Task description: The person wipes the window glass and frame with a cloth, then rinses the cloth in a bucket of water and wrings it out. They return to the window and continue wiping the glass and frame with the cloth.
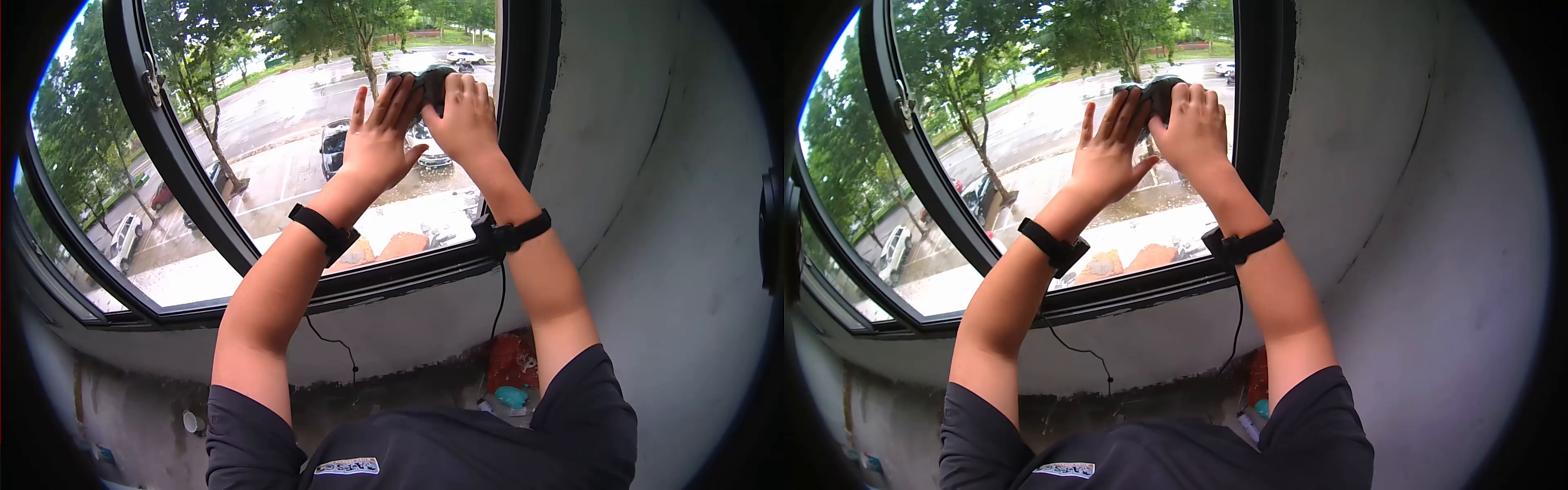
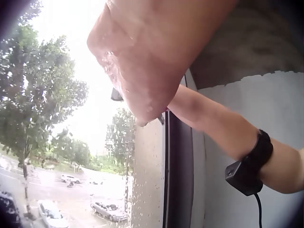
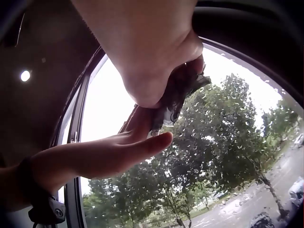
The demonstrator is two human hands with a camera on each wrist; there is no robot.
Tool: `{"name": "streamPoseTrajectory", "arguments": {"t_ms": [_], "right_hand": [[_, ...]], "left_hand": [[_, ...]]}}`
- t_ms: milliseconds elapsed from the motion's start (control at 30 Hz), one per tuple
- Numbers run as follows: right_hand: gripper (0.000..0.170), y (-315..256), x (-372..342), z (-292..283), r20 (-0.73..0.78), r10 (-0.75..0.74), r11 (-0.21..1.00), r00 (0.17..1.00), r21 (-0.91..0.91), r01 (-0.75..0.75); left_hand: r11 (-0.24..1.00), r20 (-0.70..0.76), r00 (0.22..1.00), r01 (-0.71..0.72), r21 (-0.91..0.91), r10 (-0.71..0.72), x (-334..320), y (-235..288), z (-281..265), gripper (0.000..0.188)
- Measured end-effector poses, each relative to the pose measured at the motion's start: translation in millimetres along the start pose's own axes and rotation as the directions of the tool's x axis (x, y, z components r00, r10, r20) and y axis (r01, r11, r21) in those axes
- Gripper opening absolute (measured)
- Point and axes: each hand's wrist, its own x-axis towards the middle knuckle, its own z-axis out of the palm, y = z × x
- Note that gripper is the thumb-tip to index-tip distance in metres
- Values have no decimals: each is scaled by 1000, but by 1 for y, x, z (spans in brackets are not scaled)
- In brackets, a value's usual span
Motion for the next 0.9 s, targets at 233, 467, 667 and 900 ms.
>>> {"name": "streamPoseTrajectory", "arguments": {"t_ms": [233, 467, 667, 900], "right_hand": [[58, -5, 87, -33, -50, -14, 999, 999, -40, 12], [60, -20, 145, -64, -32, 30, 995, 999, -91, -33], [72, -42, 198, -89, -16, 38, 981, 999, -187, -41], [76, -63, 276, -120, -58, 1, 979, 998, -201, -13]], "left_hand": [[990, -78, 996, -24, 140, 36, 70, -41, -47, 88], [986, -86, 995, -32, 162, 47, 118, -72, -86, 90], [964, -107, 994, 21, 266, 8, 152, -99, -122, 89], [944, -129, 985, 150, 295, -117, 209, -129, -166, 93]]}}
